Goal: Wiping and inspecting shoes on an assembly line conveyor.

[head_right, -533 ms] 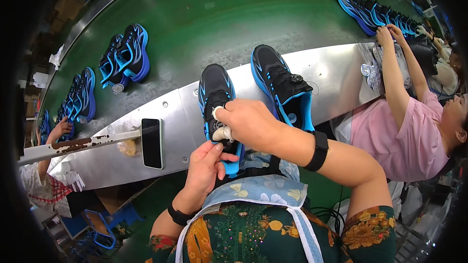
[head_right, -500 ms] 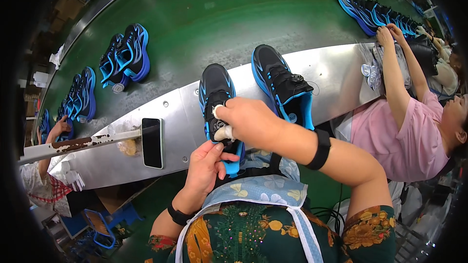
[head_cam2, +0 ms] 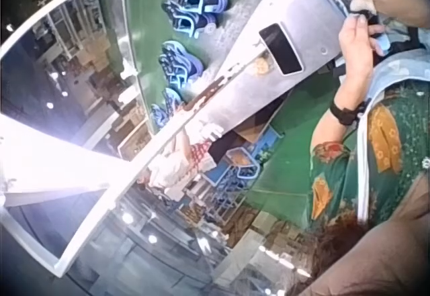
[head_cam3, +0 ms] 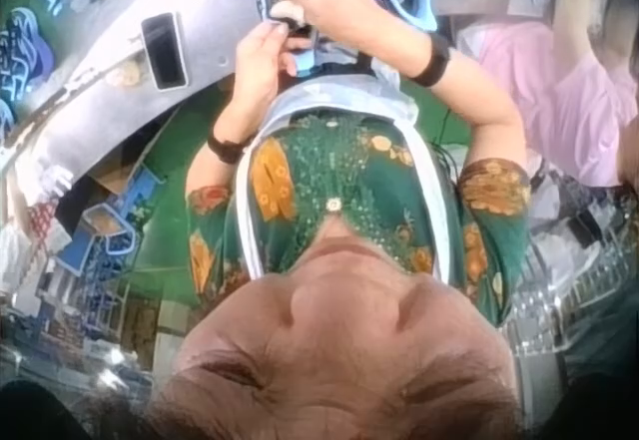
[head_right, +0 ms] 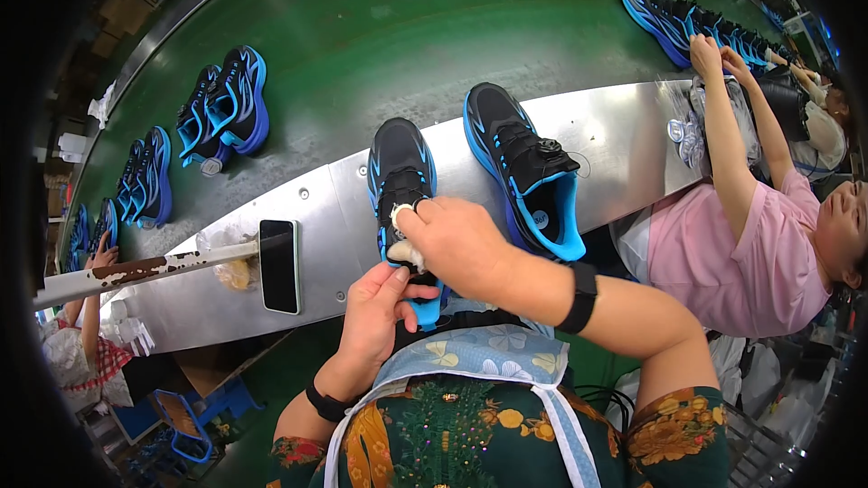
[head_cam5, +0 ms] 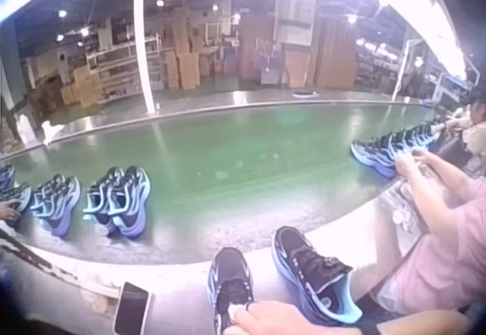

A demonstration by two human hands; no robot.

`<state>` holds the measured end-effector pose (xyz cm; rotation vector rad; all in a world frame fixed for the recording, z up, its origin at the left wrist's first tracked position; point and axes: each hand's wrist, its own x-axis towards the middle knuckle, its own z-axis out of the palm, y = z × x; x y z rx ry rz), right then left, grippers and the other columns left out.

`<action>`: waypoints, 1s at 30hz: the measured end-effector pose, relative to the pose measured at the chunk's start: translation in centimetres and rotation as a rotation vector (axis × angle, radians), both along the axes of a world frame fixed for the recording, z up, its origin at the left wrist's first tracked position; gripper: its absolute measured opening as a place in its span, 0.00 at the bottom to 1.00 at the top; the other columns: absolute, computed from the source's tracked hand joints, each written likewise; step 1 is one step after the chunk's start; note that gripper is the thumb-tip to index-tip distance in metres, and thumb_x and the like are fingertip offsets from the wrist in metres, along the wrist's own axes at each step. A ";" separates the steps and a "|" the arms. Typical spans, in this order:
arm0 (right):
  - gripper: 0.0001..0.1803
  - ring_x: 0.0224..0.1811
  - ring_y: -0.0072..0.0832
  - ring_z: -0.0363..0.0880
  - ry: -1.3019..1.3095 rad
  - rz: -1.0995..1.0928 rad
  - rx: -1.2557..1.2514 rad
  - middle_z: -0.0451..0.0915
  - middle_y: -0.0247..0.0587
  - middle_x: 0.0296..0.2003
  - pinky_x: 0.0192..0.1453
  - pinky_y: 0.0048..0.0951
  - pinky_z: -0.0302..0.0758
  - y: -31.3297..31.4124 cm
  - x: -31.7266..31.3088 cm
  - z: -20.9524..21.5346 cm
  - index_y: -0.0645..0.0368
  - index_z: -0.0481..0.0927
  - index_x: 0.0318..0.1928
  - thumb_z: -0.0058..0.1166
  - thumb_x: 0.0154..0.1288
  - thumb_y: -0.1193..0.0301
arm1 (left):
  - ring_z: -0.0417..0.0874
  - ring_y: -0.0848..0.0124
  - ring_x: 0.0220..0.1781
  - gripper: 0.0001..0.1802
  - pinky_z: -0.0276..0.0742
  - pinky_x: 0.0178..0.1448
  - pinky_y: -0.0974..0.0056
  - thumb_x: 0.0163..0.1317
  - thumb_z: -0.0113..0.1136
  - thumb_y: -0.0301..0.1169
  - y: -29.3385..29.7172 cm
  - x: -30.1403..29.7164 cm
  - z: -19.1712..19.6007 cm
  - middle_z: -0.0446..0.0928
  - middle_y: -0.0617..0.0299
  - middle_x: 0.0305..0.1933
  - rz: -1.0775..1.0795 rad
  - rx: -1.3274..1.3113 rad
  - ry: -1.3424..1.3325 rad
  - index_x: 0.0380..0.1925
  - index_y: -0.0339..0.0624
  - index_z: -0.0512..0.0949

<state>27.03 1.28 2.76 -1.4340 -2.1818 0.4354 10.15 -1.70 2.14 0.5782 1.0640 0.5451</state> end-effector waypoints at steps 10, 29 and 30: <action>0.17 0.28 0.42 0.77 0.197 0.057 -0.223 0.74 0.43 0.25 0.31 0.37 0.73 0.5 1.2 0.1 0.59 0.77 0.43 0.63 0.55 0.66 | 0.74 0.76 0.16 0.12 0.70 0.21 0.76 0.71 0.45 0.31 0.4 0.7 0.1 0.82 0.49 0.39 -0.045 0.029 0.079 0.43 0.34 0.75; 0.13 0.28 0.26 0.67 0.375 0.206 -0.633 0.68 0.32 0.22 0.33 0.27 0.65 3.6 3.4 -0.2 0.54 0.82 0.38 0.66 0.49 0.70 | 0.84 0.62 0.48 0.19 0.79 0.19 0.73 0.72 0.42 0.35 1.5 1.4 -1.3 0.80 0.49 0.46 0.041 -0.040 -0.123 0.48 0.27 0.72; 0.13 0.28 0.26 0.65 0.404 0.190 -0.654 0.67 0.31 0.22 0.33 0.26 0.64 3.5 3.5 -0.4 0.54 0.82 0.39 0.66 0.49 0.70 | 0.84 0.62 0.48 0.19 0.79 0.19 0.73 0.72 0.42 0.35 1.6 1.5 -1.3 0.80 0.49 0.47 0.021 -0.032 -0.119 0.48 0.28 0.72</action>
